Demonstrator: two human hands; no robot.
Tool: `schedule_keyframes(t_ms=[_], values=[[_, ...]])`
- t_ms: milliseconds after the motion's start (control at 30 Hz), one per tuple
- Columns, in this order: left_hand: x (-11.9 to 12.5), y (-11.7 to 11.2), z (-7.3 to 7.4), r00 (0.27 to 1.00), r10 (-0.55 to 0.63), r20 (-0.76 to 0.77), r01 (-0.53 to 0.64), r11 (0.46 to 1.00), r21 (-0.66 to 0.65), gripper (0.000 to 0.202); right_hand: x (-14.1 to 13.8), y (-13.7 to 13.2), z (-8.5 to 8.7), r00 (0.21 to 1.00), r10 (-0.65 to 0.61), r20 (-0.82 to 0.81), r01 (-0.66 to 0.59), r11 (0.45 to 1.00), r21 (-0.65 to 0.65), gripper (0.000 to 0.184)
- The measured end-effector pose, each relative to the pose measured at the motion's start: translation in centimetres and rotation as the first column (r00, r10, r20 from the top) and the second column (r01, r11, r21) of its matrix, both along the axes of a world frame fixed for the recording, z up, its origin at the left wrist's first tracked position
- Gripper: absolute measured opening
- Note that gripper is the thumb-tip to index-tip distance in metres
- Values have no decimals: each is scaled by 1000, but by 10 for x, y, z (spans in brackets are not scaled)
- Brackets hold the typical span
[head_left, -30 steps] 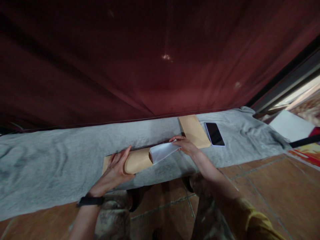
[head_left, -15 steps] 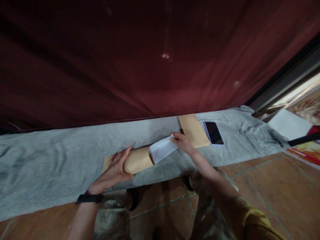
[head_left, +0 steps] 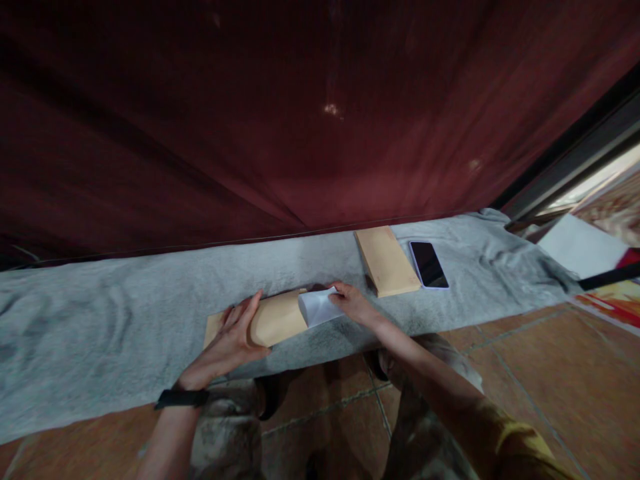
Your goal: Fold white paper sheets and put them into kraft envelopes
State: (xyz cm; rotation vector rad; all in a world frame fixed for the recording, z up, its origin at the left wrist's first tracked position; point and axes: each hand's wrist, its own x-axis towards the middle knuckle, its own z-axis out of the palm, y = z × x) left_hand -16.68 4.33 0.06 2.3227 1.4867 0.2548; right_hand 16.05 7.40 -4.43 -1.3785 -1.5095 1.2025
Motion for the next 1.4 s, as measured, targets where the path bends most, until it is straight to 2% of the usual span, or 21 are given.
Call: schedule_keyframes(t_ms=[100, 200, 267, 400, 500, 667, 800, 900, 1000, 1200, 1300, 1400], values=[[0, -1, 1, 1000, 4, 0, -4, 1000, 13, 118, 4, -4, 2, 997, 71, -23, -71, 997, -18, 4], [1, -2, 2, 1000, 11, 7, -11, 999, 30, 118, 10, -2, 5, 994, 20, -109, -27, 998, -63, 3], [4, -3, 3, 1000, 14, 10, -15, 999, 30, 119, 9, -1, 6, 987, -12, -159, -10, 991, -135, 9], [14, -3, 1, 1000, 4, 13, -4, 1000, 12, 120, -5, -5, 7, 983, -15, -182, -24, 977, -214, 11], [20, -2, 0, 1000, -14, 15, 13, 999, 30, 118, -21, -9, 6, 995, -14, -99, -6, 981, -193, 7], [19, 2, -7, 999, -36, -11, 36, 999, 36, 119, -39, -16, 11, 989, 9, 145, -8, 1000, -7, 11], [16, 4, -12, 999, -37, -14, 38, 998, 53, 123, -45, -25, 18, 910, -15, 414, -9, 998, 55, 28], [17, 5, -12, 999, -46, -17, 47, 997, 64, 122, -48, -30, 21, 828, 20, 560, -68, 995, 66, 25], [18, 6, -11, 999, -49, -18, 50, 997, 63, 122, -50, -29, 22, 816, 50, 576, -97, 994, 51, 26], [18, 7, -8, 999, -42, 3, 41, 997, 61, 120, -51, -27, 26, 845, 31, 534, -53, 998, 26, 25], [17, 6, -10, 999, -45, 3, 45, 997, 62, 119, -49, -28, 30, 848, 39, 528, -75, 996, 47, 25], [15, 6, -13, 999, -44, -11, 45, 997, 70, 119, -48, -26, 33, 843, 58, 534, -78, 997, 15, 24]])
